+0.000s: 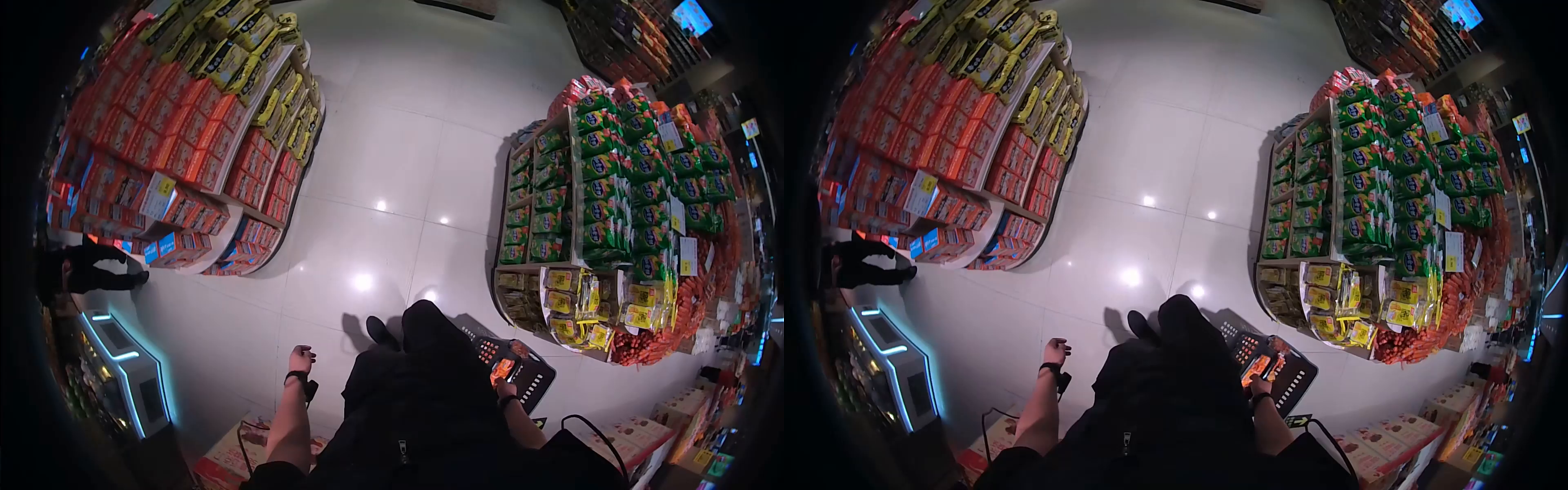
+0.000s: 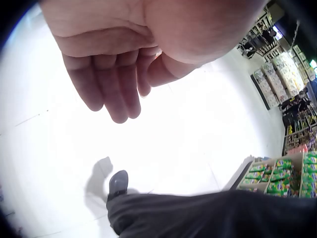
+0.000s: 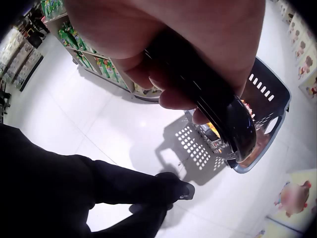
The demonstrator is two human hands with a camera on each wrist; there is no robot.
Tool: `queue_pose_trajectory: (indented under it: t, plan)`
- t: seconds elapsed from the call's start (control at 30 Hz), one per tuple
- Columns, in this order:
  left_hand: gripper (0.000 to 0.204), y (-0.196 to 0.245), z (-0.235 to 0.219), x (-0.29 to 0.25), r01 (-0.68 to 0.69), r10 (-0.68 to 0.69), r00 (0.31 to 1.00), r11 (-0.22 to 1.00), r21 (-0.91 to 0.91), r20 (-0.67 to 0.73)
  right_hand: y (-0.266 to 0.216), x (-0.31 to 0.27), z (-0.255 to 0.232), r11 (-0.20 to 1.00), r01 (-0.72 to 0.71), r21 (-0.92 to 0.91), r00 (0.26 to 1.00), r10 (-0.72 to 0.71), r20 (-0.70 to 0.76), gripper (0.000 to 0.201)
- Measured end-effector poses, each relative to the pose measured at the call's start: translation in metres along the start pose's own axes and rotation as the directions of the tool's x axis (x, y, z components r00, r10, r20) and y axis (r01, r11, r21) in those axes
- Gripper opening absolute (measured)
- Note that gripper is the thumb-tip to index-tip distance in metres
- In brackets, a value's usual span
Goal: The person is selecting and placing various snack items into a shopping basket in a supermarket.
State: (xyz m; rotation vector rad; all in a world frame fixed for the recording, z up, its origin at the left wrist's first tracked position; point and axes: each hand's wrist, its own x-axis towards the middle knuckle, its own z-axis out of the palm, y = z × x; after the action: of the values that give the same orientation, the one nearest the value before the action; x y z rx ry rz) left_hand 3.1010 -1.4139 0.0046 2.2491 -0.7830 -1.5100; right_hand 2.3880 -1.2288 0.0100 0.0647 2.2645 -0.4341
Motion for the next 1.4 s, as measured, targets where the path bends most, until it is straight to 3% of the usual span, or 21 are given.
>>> queue_pose_trajectory:
  t: [0.1, 0.23, 0.3, 0.33, 0.37, 0.5, 0.57, 0.7, 0.8, 0.83, 0.87, 1.0, 1.03, 1.07, 1.17, 1.2, 1.23, 1.3, 1.33, 1.37, 1.4]
  plan:
    - [0.029, 0.066, -0.037, 0.08, 0.048, -0.052, 0.998, 0.996, 0.076, 0.046, -0.014, 0.01, 0.074, 0.941, 0.299, 0.157, 0.945, -0.27, -0.182, 0.028]
    - [0.031, 0.131, -0.055, 0.173, 0.036, -0.092, 0.986, 0.933, 0.359, 0.14, -0.102, -0.031, 0.122, 0.976, 0.066, 0.206, 0.992, -0.042, -0.115, 0.032]
    - [0.033, 0.189, -0.05, 0.198, -0.033, -0.055, 0.978, 0.911, 0.41, 0.201, -0.135, -0.016, 0.152, 0.999, 0.039, -0.001, 0.981, -0.038, -0.189, 0.04]
    - [0.034, 0.214, -0.046, 0.214, -0.048, -0.047, 0.974, 0.914, 0.403, 0.221, -0.203, -0.058, 0.157, 0.996, -0.074, -0.043, 0.981, 0.065, -0.183, 0.042]
    - [0.035, 0.24, -0.041, 0.227, -0.06, -0.043, 0.969, 0.914, 0.401, 0.243, -0.213, -0.049, 0.181, 0.979, 0.148, 0.137, 0.973, -0.12, -0.195, 0.037]
    - [0.038, 0.35, -0.03, 0.274, -0.044, -0.157, 0.894, 0.902, 0.429, 0.42, -0.354, -0.092, 0.213, 0.946, -0.206, 0.249, 0.969, 0.233, -0.086, 0.031]
    - [0.039, 0.406, -0.029, 0.314, -0.103, -0.159, 0.851, 0.883, 0.457, 0.5, -0.366, -0.074, 0.239, 0.951, -0.18, 0.25, 0.98, 0.196, -0.04, 0.032]
    - [0.032, 0.541, -0.038, 0.355, -0.114, 0.02, 0.949, 0.952, 0.283, 0.313, -0.429, -0.071, 0.263, 0.958, -0.286, -0.033, 0.948, 0.278, -0.158, 0.052]
    - [0.025, 0.606, -0.047, 0.41, -0.062, -0.007, 0.966, 0.964, 0.258, 0.26, -0.381, 0.001, 0.303, 0.984, -0.149, -0.094, 0.974, 0.13, -0.186, 0.059]
    - [0.024, 0.616, -0.05, 0.435, -0.107, 0.03, 0.962, 0.955, 0.276, 0.27, -0.404, 0.001, 0.321, 0.94, -0.12, 0.32, 0.935, 0.216, -0.282, 0.051]
    - [0.027, 0.645, -0.049, 0.453, -0.176, 0.048, 0.955, 0.886, 0.428, 0.294, -0.436, -0.012, 0.325, 0.901, -0.065, 0.43, 0.928, 0.213, -0.307, 0.047]
    - [0.036, 0.689, -0.059, 0.572, -0.279, -0.122, 0.892, 0.61, 0.741, 0.436, -0.576, -0.04, 0.338, 0.888, -0.346, 0.303, 0.866, 0.426, -0.261, 0.039]
    - [0.04, 0.741, -0.048, 0.575, -0.322, -0.145, 0.894, 0.447, 0.835, 0.423, -0.533, 0.004, 0.379, 0.904, -0.312, 0.293, 0.874, 0.394, -0.284, 0.058]
    - [0.04, 0.772, -0.043, 0.594, -0.35, -0.146, 0.885, 0.418, 0.838, 0.443, -0.553, 0.011, 0.383, 0.862, -0.287, 0.417, 0.893, 0.399, -0.211, 0.048]
    - [0.04, 0.866, -0.03, 0.67, -0.415, -0.068, 0.838, 0.565, 0.713, 0.542, -0.625, -0.003, 0.423, 0.844, -0.297, 0.446, 0.898, 0.406, -0.17, 0.041]
    - [0.035, 0.946, -0.013, 0.652, -0.384, -0.033, 0.877, 0.553, 0.739, 0.48, -0.651, -0.005, 0.434, 0.856, -0.313, 0.411, 0.891, 0.415, -0.187, 0.041]
    - [0.032, 0.935, -0.008, 0.735, -0.348, -0.019, 0.865, 0.695, 0.629, 0.501, -0.682, -0.004, 0.444, 0.914, -0.36, 0.188, 0.861, 0.403, -0.311, 0.043]
    - [0.029, 1.038, 0.018, 0.749, -0.352, 0.125, 0.878, 0.822, 0.447, 0.462, -0.779, -0.026, 0.439, 0.891, -0.426, 0.159, 0.891, 0.444, -0.101, 0.047]
    - [0.025, 1.062, 0.028, 0.8, -0.42, 0.2, 0.847, 0.82, 0.39, 0.492, -0.838, -0.047, 0.434, 0.813, -0.465, 0.349, 0.876, 0.481, 0.047, 0.048]
    - [0.026, 1.124, 0.041, 0.791, -0.461, 0.227, 0.831, 0.793, 0.399, 0.509, -0.815, -0.006, 0.47, 0.743, -0.452, 0.495, 0.87, 0.489, 0.06, 0.046]
    - [0.026, 1.151, 0.046, 0.817, -0.464, 0.236, 0.832, 0.791, 0.399, 0.501, -0.897, -0.048, 0.457, 0.726, -0.419, 0.545, 0.867, 0.499, 0.001, 0.041]
